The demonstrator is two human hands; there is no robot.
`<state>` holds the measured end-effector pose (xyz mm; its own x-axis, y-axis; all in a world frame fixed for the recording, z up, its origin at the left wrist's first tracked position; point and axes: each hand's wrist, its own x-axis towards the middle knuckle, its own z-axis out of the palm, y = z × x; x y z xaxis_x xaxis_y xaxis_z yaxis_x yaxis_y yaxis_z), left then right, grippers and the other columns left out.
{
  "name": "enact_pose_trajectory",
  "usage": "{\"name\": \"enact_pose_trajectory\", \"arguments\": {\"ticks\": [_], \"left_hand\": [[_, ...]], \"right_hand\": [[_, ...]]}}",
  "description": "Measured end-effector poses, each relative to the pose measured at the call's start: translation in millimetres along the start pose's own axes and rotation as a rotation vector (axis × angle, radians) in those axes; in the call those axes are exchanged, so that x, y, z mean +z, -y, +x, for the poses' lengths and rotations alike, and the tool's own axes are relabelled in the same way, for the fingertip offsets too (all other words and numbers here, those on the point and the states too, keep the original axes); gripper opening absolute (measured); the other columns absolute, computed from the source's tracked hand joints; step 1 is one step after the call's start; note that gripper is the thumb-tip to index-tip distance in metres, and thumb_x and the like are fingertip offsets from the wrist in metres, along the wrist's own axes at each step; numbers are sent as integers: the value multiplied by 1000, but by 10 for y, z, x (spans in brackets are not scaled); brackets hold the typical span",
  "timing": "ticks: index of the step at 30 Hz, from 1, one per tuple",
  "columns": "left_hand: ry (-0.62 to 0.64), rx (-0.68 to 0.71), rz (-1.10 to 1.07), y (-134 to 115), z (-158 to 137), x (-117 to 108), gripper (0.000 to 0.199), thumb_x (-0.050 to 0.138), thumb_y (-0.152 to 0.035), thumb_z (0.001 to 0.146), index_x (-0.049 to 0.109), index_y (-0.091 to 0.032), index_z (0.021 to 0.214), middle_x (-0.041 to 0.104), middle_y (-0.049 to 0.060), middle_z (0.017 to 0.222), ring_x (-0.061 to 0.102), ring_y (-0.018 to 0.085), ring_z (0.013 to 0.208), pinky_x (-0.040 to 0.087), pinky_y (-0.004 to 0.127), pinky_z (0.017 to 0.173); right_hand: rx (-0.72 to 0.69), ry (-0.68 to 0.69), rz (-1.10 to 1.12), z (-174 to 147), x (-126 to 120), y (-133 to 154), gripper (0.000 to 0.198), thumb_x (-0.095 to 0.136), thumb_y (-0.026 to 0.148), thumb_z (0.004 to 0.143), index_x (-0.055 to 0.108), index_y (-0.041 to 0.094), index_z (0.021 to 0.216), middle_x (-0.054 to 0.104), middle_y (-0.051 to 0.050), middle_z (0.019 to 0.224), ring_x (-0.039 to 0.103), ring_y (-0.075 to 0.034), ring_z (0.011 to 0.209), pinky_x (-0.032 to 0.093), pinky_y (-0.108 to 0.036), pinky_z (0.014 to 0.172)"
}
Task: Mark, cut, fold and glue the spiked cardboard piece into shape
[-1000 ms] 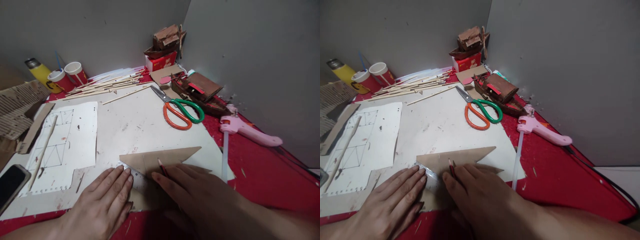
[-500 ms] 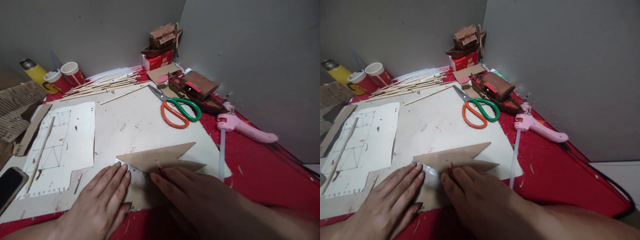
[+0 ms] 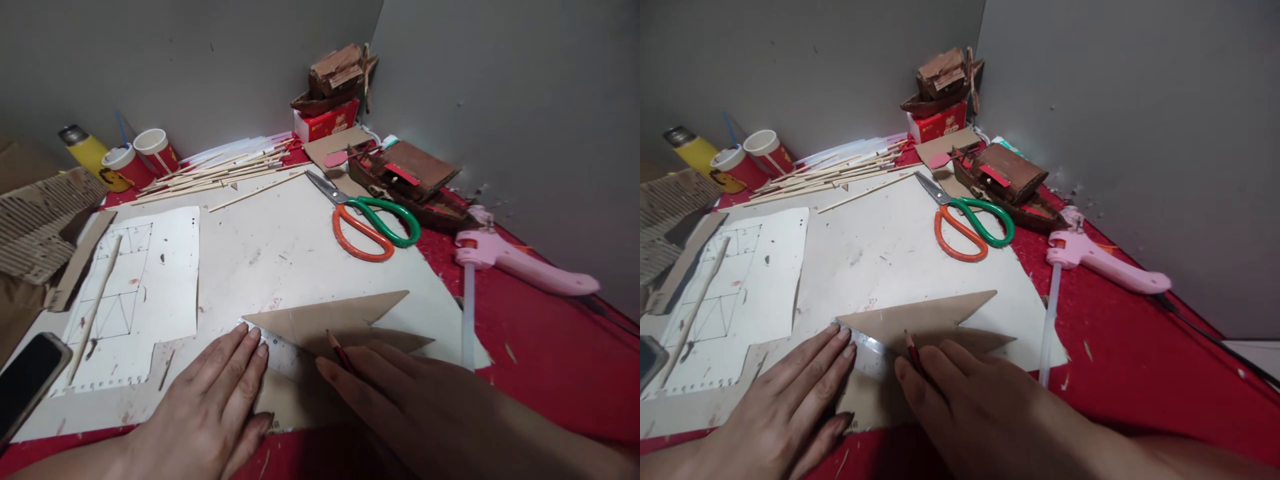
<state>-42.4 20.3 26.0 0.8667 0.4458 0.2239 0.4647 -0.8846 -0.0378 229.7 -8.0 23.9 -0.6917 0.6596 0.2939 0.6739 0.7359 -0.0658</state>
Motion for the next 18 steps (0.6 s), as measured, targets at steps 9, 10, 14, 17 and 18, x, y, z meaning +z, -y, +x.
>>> {"name": "enact_pose_trajectory", "arguments": {"ticks": [9, 10, 14, 17, 18], "left_hand": [[24, 26, 9, 26, 9, -8, 47, 59, -26, 92, 61, 7, 125, 64, 26, 131, 56, 40, 128, 60, 49, 93], [21, 26, 9, 27, 12, -9, 47, 59, -26, 91, 61, 7, 125, 64, 27, 131, 56, 40, 128, 60, 48, 93], [26, 28, 8, 37, 27, -26, 45, 56, -27, 93, 62, 6, 124, 65, 26, 129, 58, 39, 126, 62, 46, 90], [41, 22, 9, 48, 16, -30, 45, 56, -29, 94, 61, 2, 127, 63, 26, 132, 57, 39, 128, 61, 48, 90], [44, 20, 11, 51, 8, -27, 46, 56, -29, 94, 61, 1, 128, 62, 26, 134, 56, 39, 129, 61, 48, 91]], "right_hand": [[11, 28, 35, -88, 91, -9, 50, 49, 8, 80, 54, 11, 129, 73, -11, 109, 67, -24, 89, 53, -34, 68], [11, 51, 24, -78, 72, -10, 51, 49, 6, 79, 54, 11, 129, 73, -12, 110, 67, -24, 91, 53, -34, 70], [7, 69, 3, -51, 40, -8, 50, 48, 6, 79, 53, 10, 129, 73, -13, 111, 67, -26, 91, 53, -36, 71], [20, 52, 21, -60, 68, 1, 48, 51, 10, 81, 54, 11, 129, 73, -12, 108, 67, -25, 86, 52, -35, 66], [25, 49, 25, -66, 80, 4, 48, 51, 12, 81, 54, 11, 129, 73, -12, 107, 67, -26, 85, 51, -35, 64]]}}
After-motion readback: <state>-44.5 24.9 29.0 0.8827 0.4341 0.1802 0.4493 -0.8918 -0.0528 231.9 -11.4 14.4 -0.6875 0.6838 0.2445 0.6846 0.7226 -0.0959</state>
